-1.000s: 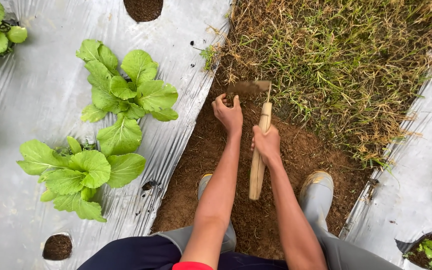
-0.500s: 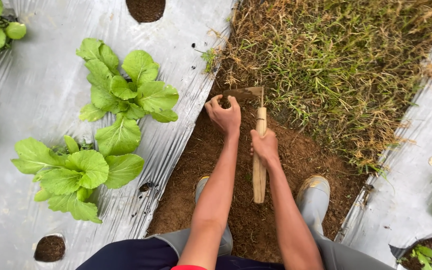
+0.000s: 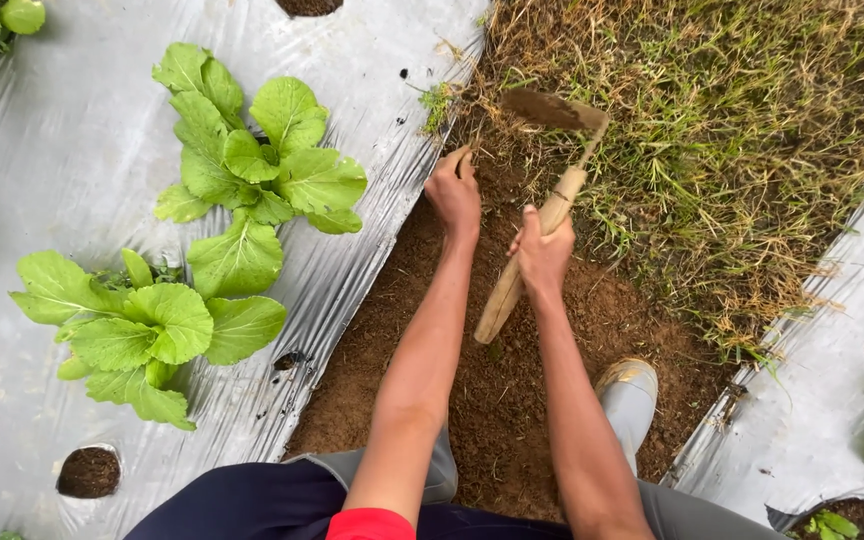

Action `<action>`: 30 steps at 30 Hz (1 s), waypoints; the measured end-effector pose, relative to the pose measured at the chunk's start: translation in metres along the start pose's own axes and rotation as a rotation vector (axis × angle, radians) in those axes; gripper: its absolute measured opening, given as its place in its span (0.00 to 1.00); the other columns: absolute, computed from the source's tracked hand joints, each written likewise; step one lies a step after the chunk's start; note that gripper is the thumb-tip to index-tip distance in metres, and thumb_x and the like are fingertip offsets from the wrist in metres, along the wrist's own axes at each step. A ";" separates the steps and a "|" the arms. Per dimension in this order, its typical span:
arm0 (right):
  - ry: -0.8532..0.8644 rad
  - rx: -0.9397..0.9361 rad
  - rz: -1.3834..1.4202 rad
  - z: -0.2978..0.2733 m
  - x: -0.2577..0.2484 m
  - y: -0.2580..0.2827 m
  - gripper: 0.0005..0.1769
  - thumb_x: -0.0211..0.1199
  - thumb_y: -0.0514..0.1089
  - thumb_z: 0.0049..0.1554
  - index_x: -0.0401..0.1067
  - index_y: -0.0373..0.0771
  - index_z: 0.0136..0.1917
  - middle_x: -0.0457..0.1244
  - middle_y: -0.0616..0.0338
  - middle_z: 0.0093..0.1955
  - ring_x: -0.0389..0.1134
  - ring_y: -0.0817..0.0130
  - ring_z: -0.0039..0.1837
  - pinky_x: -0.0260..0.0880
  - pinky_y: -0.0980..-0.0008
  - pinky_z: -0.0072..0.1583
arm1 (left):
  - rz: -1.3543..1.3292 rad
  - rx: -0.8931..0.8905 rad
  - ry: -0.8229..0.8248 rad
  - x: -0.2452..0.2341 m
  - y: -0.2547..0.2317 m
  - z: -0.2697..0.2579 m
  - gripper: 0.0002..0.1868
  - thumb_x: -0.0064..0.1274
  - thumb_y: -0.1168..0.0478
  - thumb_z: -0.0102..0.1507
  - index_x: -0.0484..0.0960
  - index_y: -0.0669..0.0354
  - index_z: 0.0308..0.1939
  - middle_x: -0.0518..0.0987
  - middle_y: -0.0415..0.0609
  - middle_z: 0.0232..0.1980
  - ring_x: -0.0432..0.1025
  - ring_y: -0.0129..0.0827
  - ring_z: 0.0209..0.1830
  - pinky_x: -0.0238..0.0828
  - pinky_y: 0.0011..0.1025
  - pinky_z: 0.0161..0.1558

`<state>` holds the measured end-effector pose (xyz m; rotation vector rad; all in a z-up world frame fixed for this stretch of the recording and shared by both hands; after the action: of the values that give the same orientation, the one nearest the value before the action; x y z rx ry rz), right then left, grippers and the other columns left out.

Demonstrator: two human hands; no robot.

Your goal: The person walks between rows of young leafy vegetables planted in plastic mulch and uses a hand hoe to scrape and remove weeds from the soil path. They repeatedly pull up clumps of grass and weeds by hand and toss them aside while continuing to hoe the ground.

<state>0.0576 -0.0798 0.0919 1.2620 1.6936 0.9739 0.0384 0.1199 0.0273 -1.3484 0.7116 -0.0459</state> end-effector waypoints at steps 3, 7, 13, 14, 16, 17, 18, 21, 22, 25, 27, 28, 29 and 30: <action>0.111 0.129 -0.183 0.000 0.006 -0.035 0.15 0.58 0.42 0.65 0.63 0.29 0.60 0.61 0.62 0.30 0.64 0.73 0.30 0.73 0.77 0.33 | 0.047 -0.063 -0.085 -0.008 0.028 -0.006 0.05 0.60 0.68 0.63 0.88 0.58 0.42 0.85 0.53 0.38 0.82 0.41 0.36 0.79 0.35 0.38; -0.007 0.049 -0.131 0.002 -0.011 -0.018 0.10 0.56 0.40 0.66 0.64 0.32 0.57 0.61 0.62 0.32 0.64 0.74 0.31 0.73 0.78 0.34 | 0.040 -0.163 -0.023 -0.002 0.028 -0.008 0.07 0.53 0.71 0.66 0.85 0.64 0.45 0.84 0.57 0.41 0.81 0.39 0.39 0.80 0.32 0.43; 0.102 0.062 -0.084 0.010 0.000 -0.036 0.08 0.56 0.38 0.64 0.63 0.32 0.54 0.61 0.61 0.31 0.65 0.72 0.30 0.72 0.76 0.33 | 0.085 -0.144 -0.030 0.006 0.039 -0.011 0.06 0.54 0.71 0.65 0.84 0.61 0.44 0.84 0.54 0.41 0.81 0.40 0.42 0.79 0.34 0.45; 0.097 0.113 -0.110 0.007 -0.004 -0.043 0.08 0.55 0.38 0.64 0.64 0.32 0.55 0.61 0.62 0.30 0.65 0.72 0.29 0.72 0.76 0.32 | 0.092 -0.129 -0.043 0.002 0.035 -0.015 0.05 0.54 0.70 0.65 0.84 0.62 0.42 0.83 0.55 0.39 0.81 0.46 0.41 0.78 0.39 0.45; 0.099 0.162 -0.127 0.004 -0.003 -0.045 0.09 0.55 0.39 0.64 0.64 0.32 0.56 0.61 0.62 0.29 0.64 0.73 0.29 0.71 0.77 0.31 | 0.104 -0.105 -0.063 -0.003 0.037 -0.014 0.04 0.53 0.70 0.65 0.83 0.63 0.40 0.83 0.56 0.38 0.80 0.51 0.40 0.77 0.44 0.45; 0.081 0.128 -0.070 0.002 -0.004 -0.040 0.08 0.55 0.39 0.64 0.64 0.34 0.55 0.61 0.64 0.29 0.64 0.74 0.29 0.71 0.78 0.32 | 0.115 -0.104 -0.055 -0.003 0.046 -0.018 0.03 0.53 0.68 0.65 0.82 0.62 0.40 0.82 0.57 0.37 0.80 0.52 0.41 0.76 0.45 0.45; 0.062 0.094 -0.014 -0.001 -0.006 -0.035 0.06 0.55 0.39 0.65 0.64 0.36 0.54 0.61 0.66 0.30 0.64 0.76 0.29 0.71 0.78 0.32 | 0.125 -0.103 -0.047 -0.002 0.055 -0.022 0.03 0.53 0.67 0.65 0.82 0.61 0.40 0.81 0.57 0.37 0.79 0.53 0.41 0.76 0.46 0.46; 0.080 0.071 -0.010 0.006 0.002 -0.045 0.06 0.55 0.40 0.65 0.63 0.37 0.54 0.62 0.64 0.30 0.65 0.74 0.30 0.72 0.78 0.33 | 0.117 -0.097 -0.043 -0.008 0.044 -0.026 0.03 0.52 0.68 0.66 0.81 0.61 0.40 0.80 0.55 0.38 0.79 0.52 0.42 0.76 0.45 0.45; 0.081 0.073 -0.009 0.007 -0.001 -0.052 0.06 0.55 0.40 0.65 0.63 0.37 0.54 0.62 0.64 0.30 0.65 0.74 0.30 0.72 0.78 0.33 | 0.119 -0.098 -0.043 -0.020 0.026 -0.030 0.03 0.52 0.68 0.66 0.81 0.61 0.40 0.80 0.55 0.38 0.79 0.52 0.42 0.76 0.45 0.45; 0.194 0.168 -0.203 0.010 -0.003 -0.070 0.09 0.58 0.40 0.60 0.65 0.33 0.52 0.61 0.62 0.28 0.65 0.72 0.28 0.73 0.73 0.30 | 0.135 -0.196 0.054 -0.030 0.004 -0.039 0.08 0.46 0.74 0.69 0.81 0.68 0.46 0.81 0.59 0.44 0.78 0.45 0.43 0.78 0.37 0.47; 0.131 0.101 -0.233 0.009 -0.016 -0.061 0.08 0.58 0.38 0.61 0.65 0.33 0.54 0.62 0.59 0.30 0.65 0.72 0.29 0.72 0.74 0.31 | 0.134 -0.153 0.033 -0.028 0.016 -0.049 0.08 0.44 0.76 0.68 0.79 0.68 0.45 0.78 0.58 0.42 0.77 0.45 0.42 0.78 0.37 0.45; 0.132 0.102 -0.234 0.007 -0.012 -0.053 0.08 0.58 0.38 0.61 0.65 0.33 0.54 0.62 0.59 0.30 0.65 0.72 0.29 0.72 0.74 0.31 | 0.134 -0.155 0.032 -0.026 0.025 -0.055 0.08 0.44 0.76 0.68 0.79 0.68 0.45 0.78 0.58 0.42 0.77 0.45 0.42 0.78 0.37 0.45; 0.122 0.105 -0.179 0.004 -0.007 -0.045 0.08 0.57 0.38 0.61 0.65 0.34 0.53 0.61 0.60 0.30 0.65 0.73 0.29 0.72 0.76 0.31 | 0.146 -0.086 0.029 -0.024 0.027 -0.060 0.07 0.45 0.75 0.67 0.78 0.66 0.45 0.77 0.56 0.42 0.77 0.45 0.41 0.78 0.37 0.43; 0.112 0.108 -0.124 0.002 -0.003 -0.037 0.07 0.57 0.38 0.62 0.65 0.34 0.53 0.60 0.61 0.31 0.64 0.74 0.30 0.72 0.78 0.32 | 0.159 -0.017 0.025 -0.022 0.029 -0.065 0.07 0.46 0.75 0.67 0.77 0.65 0.45 0.76 0.54 0.41 0.77 0.45 0.41 0.78 0.37 0.42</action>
<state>0.0467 -0.0906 0.0580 1.1741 1.9096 0.9039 -0.0216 0.0797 0.0080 -1.3053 0.8394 0.0702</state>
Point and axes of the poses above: each hand's wrist, its own z-axis towards the middle knuckle, its own x-axis out of the palm, y = z × x, the point moved 10 cm from there along z, towards the middle knuckle
